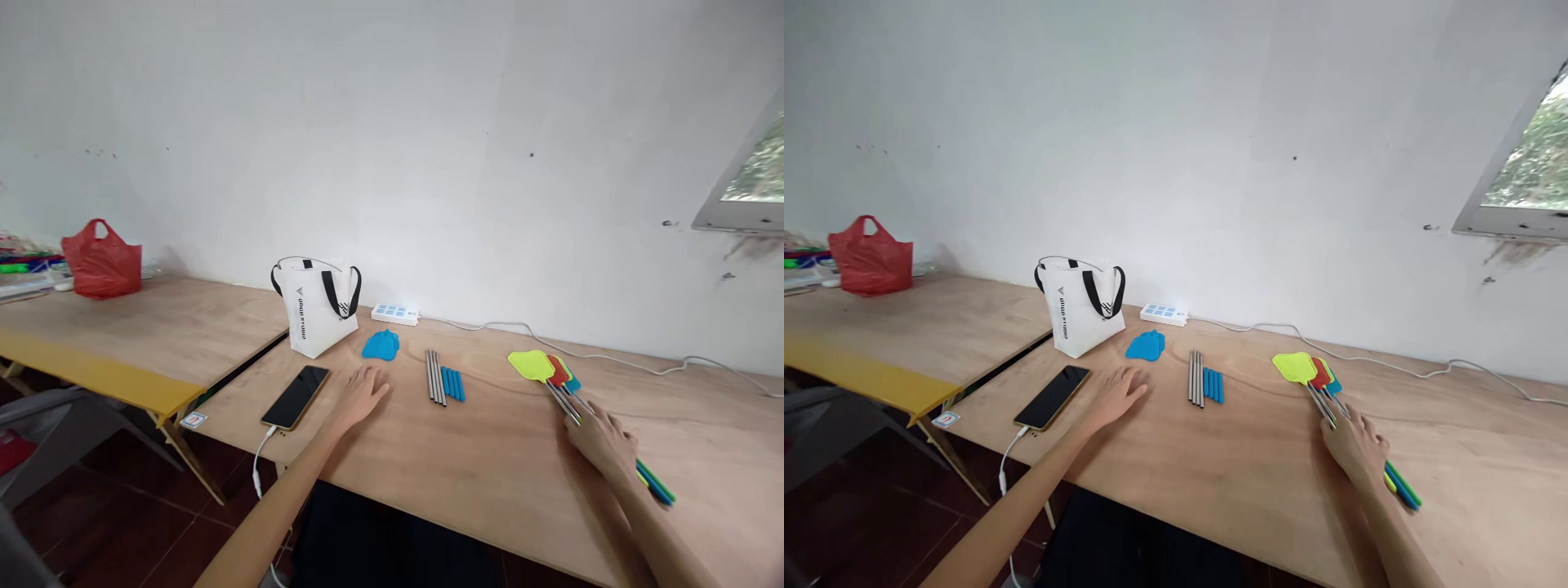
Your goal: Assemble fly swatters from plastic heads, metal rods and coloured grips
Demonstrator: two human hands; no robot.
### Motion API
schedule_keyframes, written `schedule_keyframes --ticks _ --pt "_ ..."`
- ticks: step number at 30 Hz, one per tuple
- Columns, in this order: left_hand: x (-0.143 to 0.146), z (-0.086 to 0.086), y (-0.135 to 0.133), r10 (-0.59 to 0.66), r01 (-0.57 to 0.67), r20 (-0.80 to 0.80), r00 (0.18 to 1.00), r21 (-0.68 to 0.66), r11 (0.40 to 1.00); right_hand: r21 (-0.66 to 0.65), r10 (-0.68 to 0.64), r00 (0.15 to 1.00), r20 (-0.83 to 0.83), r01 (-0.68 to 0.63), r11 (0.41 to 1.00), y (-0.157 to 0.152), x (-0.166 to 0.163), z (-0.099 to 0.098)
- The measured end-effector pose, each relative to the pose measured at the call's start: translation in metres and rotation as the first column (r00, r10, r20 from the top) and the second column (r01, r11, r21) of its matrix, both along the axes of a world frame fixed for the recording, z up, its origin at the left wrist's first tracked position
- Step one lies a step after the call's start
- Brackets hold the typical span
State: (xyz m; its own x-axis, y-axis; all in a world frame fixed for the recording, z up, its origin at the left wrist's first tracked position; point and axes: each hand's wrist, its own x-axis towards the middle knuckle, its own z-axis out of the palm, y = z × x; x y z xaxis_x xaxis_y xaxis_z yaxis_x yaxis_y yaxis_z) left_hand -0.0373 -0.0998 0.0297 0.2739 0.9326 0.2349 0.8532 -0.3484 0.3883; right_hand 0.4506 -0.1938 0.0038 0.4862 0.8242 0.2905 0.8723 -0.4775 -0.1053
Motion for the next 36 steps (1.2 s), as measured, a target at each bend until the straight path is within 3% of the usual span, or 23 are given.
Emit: schedule_keyframes --ticks 3,7,12,18,22,30,36 --pt "0.018 0.002 0.038 0.179 -0.181 -0.053 0.982 -0.026 0.983 0.085 0.038 0.991 0.125 -0.049 0.995 0.003 -0.008 -0.008" --pt "0.039 0.003 0.085 0.388 -0.388 -0.009 0.922 -0.064 0.919 0.135 0.206 0.948 0.243 -0.243 0.961 0.011 -0.026 -0.014" --pt "0.050 0.004 0.117 0.493 -0.495 -0.055 0.869 -0.070 0.866 0.151 0.414 0.889 0.198 -0.445 0.883 0.024 -0.067 -0.016" --pt "0.049 -0.003 0.121 0.491 -0.491 -0.102 0.865 0.025 0.871 0.087 0.611 0.791 -0.024 -0.607 0.790 0.042 -0.127 -0.004" --pt "0.045 -0.007 0.118 0.488 -0.485 -0.053 0.871 0.057 0.873 0.095 0.690 0.722 -0.048 -0.685 0.723 0.053 -0.150 0.006" --pt "0.039 -0.003 0.108 0.484 -0.483 -0.001 0.875 0.050 0.874 0.113 0.663 0.748 -0.014 -0.658 0.744 0.053 -0.158 0.006" --pt "0.029 -0.001 0.095 0.452 -0.452 -0.014 0.892 0.007 0.892 0.116 0.702 0.712 0.008 -0.698 0.706 0.053 -0.160 0.006"
